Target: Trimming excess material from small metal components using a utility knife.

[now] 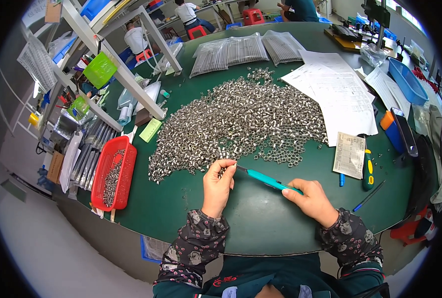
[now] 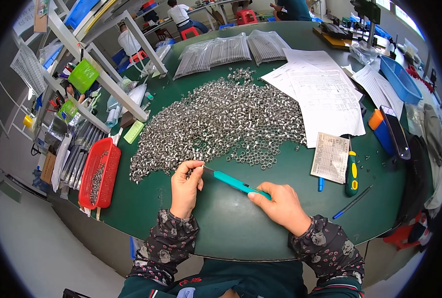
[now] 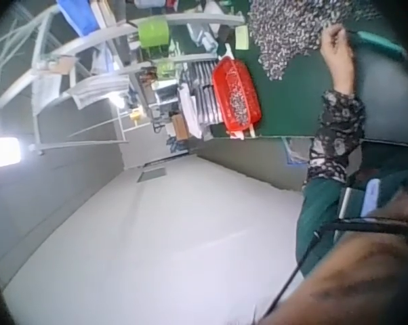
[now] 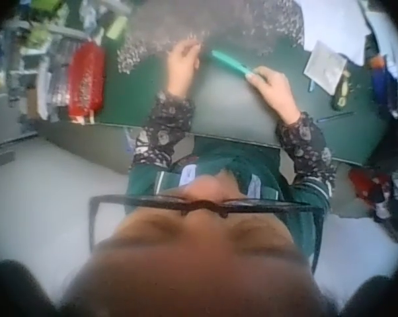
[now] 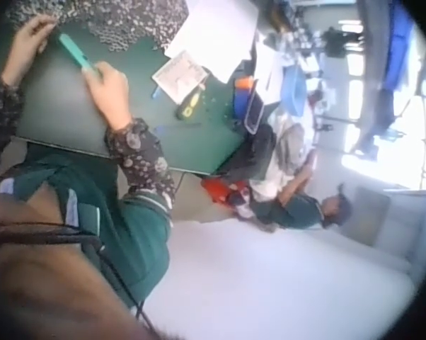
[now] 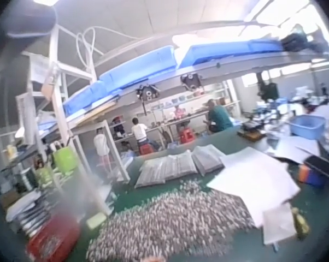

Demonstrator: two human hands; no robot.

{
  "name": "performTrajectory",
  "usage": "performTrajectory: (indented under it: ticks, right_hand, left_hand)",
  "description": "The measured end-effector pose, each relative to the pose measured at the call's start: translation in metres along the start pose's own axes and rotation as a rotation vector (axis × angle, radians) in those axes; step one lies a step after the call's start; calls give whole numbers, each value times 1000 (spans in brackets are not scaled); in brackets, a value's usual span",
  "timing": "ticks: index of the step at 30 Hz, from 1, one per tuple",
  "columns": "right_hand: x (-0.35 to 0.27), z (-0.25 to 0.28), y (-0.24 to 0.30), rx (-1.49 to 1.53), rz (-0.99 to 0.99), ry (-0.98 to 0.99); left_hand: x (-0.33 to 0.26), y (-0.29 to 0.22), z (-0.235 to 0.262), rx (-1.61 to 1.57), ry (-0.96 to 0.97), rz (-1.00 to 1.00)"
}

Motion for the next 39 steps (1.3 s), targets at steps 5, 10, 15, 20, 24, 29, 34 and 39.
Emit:
performTrajectory:
  ticks: [5, 10, 15, 20, 24, 29, 34, 39]
  right_hand:
    - [-11, -2, 18, -194, 382, -307]
    - [-11, -5, 16, -176, 389, -280]
    - [-8, -7, 13, -156, 503, -327]
    - [0, -2, 2, 174, 201, -138]
    - [1, -4, 0, 89, 246, -138]
    - [3, -3, 0, 69, 238, -123]
    - [3, -3, -1, 50, 171, -72]
    - [3, -3, 0, 42, 176, -68]
  left_hand:
    - [1, 3, 1, -112, -7, 68]
    - [2, 3, 1, -182, -3, 102]
    - [3, 0, 2, -197, 22, 50]
    - [6, 1, 6, -196, 11, 53]
    - [6, 1, 3, -231, 34, 84]
    - [6, 1, 3, -208, 62, 64]
    - [6, 0, 2, -200, 67, 75]
    - [8, 1, 6, -447, 104, 254]
Point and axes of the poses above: each hand's wrist, its own x-axis towards the middle knuckle, its own z-axis out of the back of the hand, y = z × x, the point moved 2 cm from there along x, towards the middle knuckle, and after that the axes turned 11 degrees about -y, right-handed, at the moved point
